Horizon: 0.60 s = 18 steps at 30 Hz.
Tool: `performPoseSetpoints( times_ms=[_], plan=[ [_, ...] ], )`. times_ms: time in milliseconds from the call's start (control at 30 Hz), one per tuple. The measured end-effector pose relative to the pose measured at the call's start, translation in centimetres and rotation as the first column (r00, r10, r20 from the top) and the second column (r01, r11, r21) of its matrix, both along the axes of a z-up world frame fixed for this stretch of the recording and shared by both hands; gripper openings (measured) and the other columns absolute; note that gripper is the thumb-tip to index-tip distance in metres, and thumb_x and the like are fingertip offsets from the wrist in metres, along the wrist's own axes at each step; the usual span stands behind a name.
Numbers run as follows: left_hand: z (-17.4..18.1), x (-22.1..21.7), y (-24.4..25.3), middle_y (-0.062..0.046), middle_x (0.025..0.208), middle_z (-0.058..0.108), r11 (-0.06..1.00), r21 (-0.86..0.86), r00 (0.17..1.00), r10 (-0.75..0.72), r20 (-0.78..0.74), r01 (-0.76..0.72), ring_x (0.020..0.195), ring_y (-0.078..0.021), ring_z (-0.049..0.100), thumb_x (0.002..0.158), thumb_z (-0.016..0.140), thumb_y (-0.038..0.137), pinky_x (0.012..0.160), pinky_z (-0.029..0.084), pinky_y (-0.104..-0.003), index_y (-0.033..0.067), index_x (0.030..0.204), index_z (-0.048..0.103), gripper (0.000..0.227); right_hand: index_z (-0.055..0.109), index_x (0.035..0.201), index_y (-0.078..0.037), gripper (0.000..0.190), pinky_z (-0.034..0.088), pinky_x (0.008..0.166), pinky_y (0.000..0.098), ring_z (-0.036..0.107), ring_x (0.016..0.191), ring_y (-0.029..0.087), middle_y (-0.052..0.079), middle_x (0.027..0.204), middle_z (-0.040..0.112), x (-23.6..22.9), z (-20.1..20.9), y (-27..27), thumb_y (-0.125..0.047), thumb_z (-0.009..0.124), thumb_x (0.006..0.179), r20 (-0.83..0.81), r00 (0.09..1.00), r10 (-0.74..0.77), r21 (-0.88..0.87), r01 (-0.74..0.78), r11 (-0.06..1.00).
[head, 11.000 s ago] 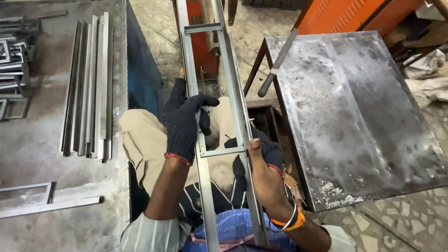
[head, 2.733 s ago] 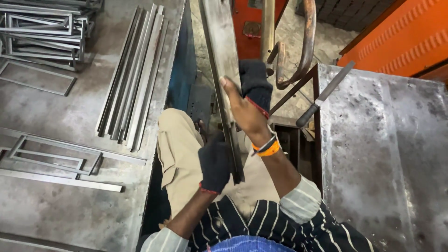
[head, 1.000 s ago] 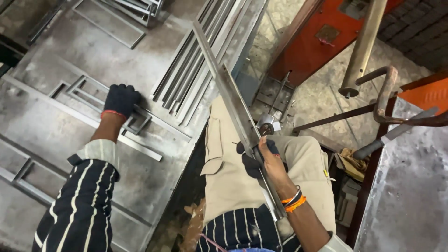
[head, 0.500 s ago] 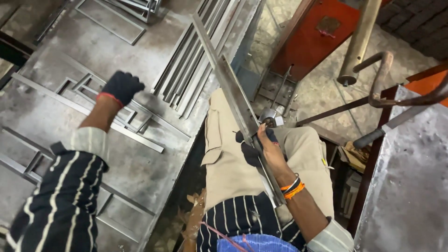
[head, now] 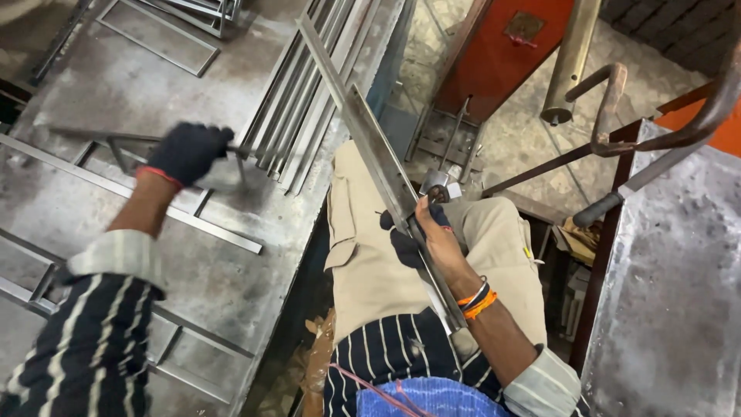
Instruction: The person repeatedly picks up rectangular metal frames and long metal bars, aligns them on a welding jig, and spot-welds the joints while sparks fly. The person then places the welded frames onto a growing stack on the left side of the workspace.
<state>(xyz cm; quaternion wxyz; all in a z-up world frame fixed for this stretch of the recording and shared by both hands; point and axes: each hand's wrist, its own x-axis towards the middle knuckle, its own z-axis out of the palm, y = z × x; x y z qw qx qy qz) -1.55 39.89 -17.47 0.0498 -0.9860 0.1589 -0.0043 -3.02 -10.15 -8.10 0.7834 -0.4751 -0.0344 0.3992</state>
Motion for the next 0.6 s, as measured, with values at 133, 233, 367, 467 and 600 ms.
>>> performPoseSetpoints(
  times_ms=[133, 233, 367, 467, 600],
  plan=[
    [10.2, -0.3, 0.1, -0.013, 0.095, 0.069, 0.986, -0.15, 0.971, 0.1, 0.218, -0.068, 0.086, -0.0348, 0.069, 0.099, 0.064, 0.011, 0.075, 0.055, -0.047, 0.0115, 0.106, 0.067, 0.007, 0.06, 0.114, 0.001, 0.061, 0.026, 0.042, 0.0233, 0.033, 0.047, 0.006, -0.003, 0.061, 0.039, 0.3, -1.3, -0.2, -0.055, 0.039, 0.108, -0.126, 0.992, 0.026, 0.095, -0.014, 0.995],
    [18.0, -1.7, -1.6, -0.016, 0.094, 0.073, 0.966, -0.227, 0.884, 0.208, 0.418, -0.12, 0.084, -0.0374, 0.071, 0.102, 0.061, 0.002, 0.073, 0.058, -0.046, 0.0097, 0.107, 0.068, 0.012, 0.059, 0.114, 0.001, 0.06, 0.028, 0.043, 0.0242, 0.037, 0.05, 0.008, -0.001, 0.063, 0.041, 0.2, -1.0, -0.2, -0.055, 0.04, 0.105, -0.148, 0.989, -0.021, 0.019, 0.024, 1.0],
    [19.4, -2.7, -1.5, -0.02, 0.103, 0.071, 0.829, -0.556, 0.819, 0.275, 0.504, 0.064, 0.097, -0.0321, 0.076, 0.113, 0.05, -0.008, 0.084, 0.063, -0.041, -0.0004, 0.12, 0.061, 0.015, 0.059, 0.115, 0.001, 0.06, 0.027, 0.043, 0.0234, 0.036, 0.05, 0.007, -0.001, 0.063, 0.04, 0.0, -1.0, -0.3, -0.056, 0.041, 0.106, -0.113, 0.993, 0.012, 0.071, -0.004, 0.997],
    [18.1, -3.4, -3.1, -0.019, 0.107, 0.067, 0.635, -0.752, 0.821, 0.329, 0.467, 0.174, 0.101, -0.0287, 0.076, 0.118, 0.045, -0.01, 0.089, 0.066, -0.038, -0.0046, 0.13, 0.052, 0.015, 0.06, 0.114, 0.001, 0.062, 0.026, 0.042, 0.0233, 0.034, 0.047, 0.007, -0.002, 0.062, 0.04, 0.0, -1.3, -0.2, -0.057, 0.04, 0.106, -0.065, 0.997, 0.029, 0.091, -0.023, 0.996],
    [13.4, -2.1, -4.5, -0.016, 0.108, 0.07, 0.346, -0.914, 0.795, 0.483, 0.368, 0.213, 0.096, -0.0235, 0.074, 0.113, 0.052, -0.009, 0.085, 0.066, -0.038, -0.0041, 0.143, 0.048, 0.031, 0.063, 0.11, 0.003, 0.067, 0.026, 0.041, 0.0236, 0.032, 0.046, 0.006, -0.003, 0.061, 0.041, -0.1, -1.6, -0.2, -0.059, 0.037, 0.105, -0.035, 0.999, 0.028, 0.003, -0.028, 1.0]
  ],
)
